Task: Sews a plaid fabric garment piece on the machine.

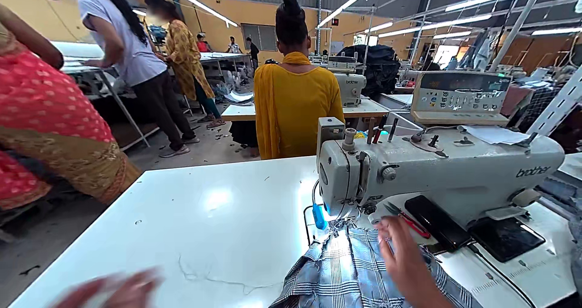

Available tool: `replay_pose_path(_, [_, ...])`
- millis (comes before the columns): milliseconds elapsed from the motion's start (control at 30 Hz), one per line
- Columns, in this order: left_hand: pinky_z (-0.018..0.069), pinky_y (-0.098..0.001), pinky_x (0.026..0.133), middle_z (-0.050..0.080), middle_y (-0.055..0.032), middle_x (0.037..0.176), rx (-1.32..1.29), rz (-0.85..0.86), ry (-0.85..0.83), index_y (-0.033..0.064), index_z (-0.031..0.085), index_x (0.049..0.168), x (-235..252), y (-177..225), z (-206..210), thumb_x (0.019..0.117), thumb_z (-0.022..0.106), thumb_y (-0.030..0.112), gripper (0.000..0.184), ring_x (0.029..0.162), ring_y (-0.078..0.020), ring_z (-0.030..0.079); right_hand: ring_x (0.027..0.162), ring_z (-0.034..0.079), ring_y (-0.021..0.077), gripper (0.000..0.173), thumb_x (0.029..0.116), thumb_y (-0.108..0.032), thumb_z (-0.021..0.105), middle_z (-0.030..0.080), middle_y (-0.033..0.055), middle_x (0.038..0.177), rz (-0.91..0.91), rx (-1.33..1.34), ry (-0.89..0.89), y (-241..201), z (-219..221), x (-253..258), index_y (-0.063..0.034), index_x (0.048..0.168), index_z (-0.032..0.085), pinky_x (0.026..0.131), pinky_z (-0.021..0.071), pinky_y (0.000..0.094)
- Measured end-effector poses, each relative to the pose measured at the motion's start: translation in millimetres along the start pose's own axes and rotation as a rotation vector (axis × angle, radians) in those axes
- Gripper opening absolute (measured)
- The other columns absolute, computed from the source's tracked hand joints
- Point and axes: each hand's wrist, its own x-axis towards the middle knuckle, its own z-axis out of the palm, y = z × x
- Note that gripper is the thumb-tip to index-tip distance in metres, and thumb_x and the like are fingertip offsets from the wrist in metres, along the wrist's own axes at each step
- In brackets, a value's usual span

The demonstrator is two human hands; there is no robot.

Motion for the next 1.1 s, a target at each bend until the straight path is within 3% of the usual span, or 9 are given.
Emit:
replay_pose_path(33, [0.0597, -0.0217, 0.086, 0.073, 0.0147, 0.097, 0.004, -0.015, -0.317, 0.0138, 0.063, 0.106, -19.9, -5.8, 11.9, 0.0999, 0.052, -0.003, 0.021, 0.091, 0.0014, 0.07, 0.113, 0.067, 0.035, 0.035, 0.0909, 0.006, 0.054, 0.06, 0.0327, 0.124, 0.027, 0.173, 0.022, -12.7, 12.2, -15.3, 0.0181, 0.123, 0.053, 0.092, 0.0587, 0.0407])
replay_pose_path(67, [0.0606, -0.0251, 0.087, 0.075, 0.0091, 0.101, 0.03, -0.113, -0.606, 0.0101, 0.066, 0.108, -40.7, -9.9, 28.3, 0.0997, 0.054, -0.002, 0.019, 0.092, -0.0028, 0.072, 0.119, 0.064, 0.0351, 0.044, 0.0883, 0.007, 0.055, 0.054, 0.0355, 0.13, 0.105, 0.343, 0.017, -25.2, 22.0, -29.2, 0.0201, 0.128, 0.044, 0.096, 0.0574, 0.0401])
replay_pose_path(133, [0.0601, -0.0383, 0.09, 0.072, -0.0204, 0.107, 0.191, -0.201, -0.982, -0.0141, 0.065, 0.111, -74.2, -29.4, 60.0, 0.0939, 0.052, -0.01, 0.022, 0.099, -0.0243, 0.073, 0.128, 0.055, 0.0386, 0.062, 0.0827, 0.009, 0.059, 0.04, 0.0407, 0.141, 0.274, 0.528, 0.01, -42.4, 35.9, -48.6, 0.0211, 0.137, 0.031, 0.101, 0.0514, 0.0425])
replay_pose_path(233, [0.0501, -0.0479, 0.104, 0.062, -0.0359, 0.126, 0.463, -0.052, -1.201, -0.0202, 0.06, 0.119, -84.3, -62.7, 80.5, 0.0877, 0.05, -0.014, 0.034, 0.121, -0.0447, 0.062, 0.137, 0.044, 0.0438, 0.072, 0.0735, 0.01, 0.061, 0.034, 0.0443, 0.145, 0.265, 0.513, 0.064, -33.9, 48.8, -59.8, 0.023, 0.137, 0.029, 0.109, 0.0433, 0.0456])
replay_pose_path(333, [0.0397, -0.0481, 0.115, 0.045, -0.0415, 0.145, 0.631, -0.097, -1.348, -0.0212, 0.048, 0.135, -81.1, -63.2, 84.1, 0.0885, 0.052, -0.016, 0.047, 0.139, -0.0503, 0.046, 0.14, 0.046, 0.0412, 0.071, 0.0743, 0.013, 0.06, 0.035, 0.0428, 0.146, 0.189, 0.491, 0.013, -11.7, 42.1, -60.5, 0.0239, 0.138, 0.03, 0.112, 0.0444, 0.0409])
replay_pose_path(533, [0.0405, -0.056, 0.113, 0.042, -0.0417, 0.148, 0.591, 0.028, -1.364, -0.0175, 0.053, 0.136, -96.0, -76.7, 71.6, 0.0914, 0.051, -0.011, 0.045, 0.141, -0.0569, 0.04, 0.12, 0.063, 0.0375, 0.037, 0.0882, 0.002, 0.063, 0.049, 0.0371, 0.139, 0.018, 0.154, -0.231, -4.8, 16.9, -55.2, 0.017, 0.121, 0.061, 0.1, 0.054, 0.0374])
replay_pose_path(667, [0.0422, -0.0581, 0.111, 0.048, -0.0382, 0.145, 0.565, 0.098, -1.338, -0.0153, 0.057, 0.134, -98.4, -78.9, 69.3, 0.0948, 0.051, -0.006, 0.041, 0.137, -0.0577, 0.045, 0.123, 0.06, 0.0328, 0.024, 0.0897, 0.001, 0.061, 0.048, 0.0355, 0.139, 0.121, 0.249, -0.287, -6.5, 9.1, -48.1, 0.0165, 0.107, 0.067, 0.103, 0.0509, 0.0331])
replay_pose_path(900, [0.0404, -0.057, 0.114, 0.047, -0.0393, 0.145, 0.556, 0.111, -1.337, -0.0132, 0.058, 0.135, -98.2, -77.5, 68.8, 0.095, 0.051, -0.006, 0.041, 0.137, -0.0586, 0.044, 0.136, 0.041, 0.0367, 0.027, 0.0985, -0.013, 0.056, 0.044, 0.0273, 0.145, 0.396, 0.293, -0.542, -8.1, 0.2, -14.4, 0.0086, 0.098, 0.072, 0.113, 0.0337, 0.0446])
replay_pose_path(1100, [0.0431, -0.053, 0.112, 0.038, -0.0447, 0.148, 0.606, 0.044, -1.363, -0.01, 0.055, 0.14, -95.9, -73.4, 68.6, 0.097, 0.049, -0.005, 0.044, 0.137, -0.0566, 0.045, 0.135, 0.039, 0.037, 0.035, 0.103, -0.019, 0.052, 0.042, 0.0269, 0.146, 0.465, 0.321, -0.603, -8.9, -4.2, -8.0, 0.0089, 0.103, 0.074, 0.113, 0.0317, 0.047])
